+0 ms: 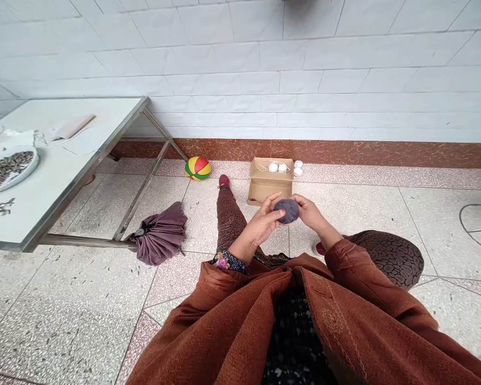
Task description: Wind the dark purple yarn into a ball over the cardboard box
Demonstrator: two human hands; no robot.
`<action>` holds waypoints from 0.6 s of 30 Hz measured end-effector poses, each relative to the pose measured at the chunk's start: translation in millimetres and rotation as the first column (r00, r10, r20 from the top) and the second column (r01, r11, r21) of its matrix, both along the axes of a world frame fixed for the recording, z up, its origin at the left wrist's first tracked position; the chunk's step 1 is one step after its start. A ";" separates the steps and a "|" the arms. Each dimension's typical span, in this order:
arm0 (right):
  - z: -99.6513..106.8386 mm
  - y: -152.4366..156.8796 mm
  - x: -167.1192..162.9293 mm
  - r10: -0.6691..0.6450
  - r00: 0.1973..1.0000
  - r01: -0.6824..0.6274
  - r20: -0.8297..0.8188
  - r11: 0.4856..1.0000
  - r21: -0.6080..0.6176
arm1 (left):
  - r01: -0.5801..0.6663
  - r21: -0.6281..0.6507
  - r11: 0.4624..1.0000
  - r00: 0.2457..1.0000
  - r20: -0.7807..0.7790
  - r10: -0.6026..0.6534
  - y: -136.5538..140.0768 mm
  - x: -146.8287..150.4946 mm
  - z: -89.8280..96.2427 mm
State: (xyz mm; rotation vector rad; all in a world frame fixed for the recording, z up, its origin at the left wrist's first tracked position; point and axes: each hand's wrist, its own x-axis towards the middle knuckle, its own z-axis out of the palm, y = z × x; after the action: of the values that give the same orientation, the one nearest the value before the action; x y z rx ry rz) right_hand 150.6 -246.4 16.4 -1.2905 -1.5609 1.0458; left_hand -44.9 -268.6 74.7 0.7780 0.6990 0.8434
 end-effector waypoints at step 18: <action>53.9 7.7 -3.9 0.067 0.996 -0.076 0.056 0.982 0.175 | -0.005 0.137 0.990 0.993 -0.118 0.021 1.6 -0.8 -12.0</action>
State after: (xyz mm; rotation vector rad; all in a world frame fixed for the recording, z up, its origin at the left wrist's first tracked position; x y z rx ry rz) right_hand 146.7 -238.7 70.4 -1.1540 -1.7084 0.9025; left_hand -45.7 -267.0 62.6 0.9543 0.7582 0.8685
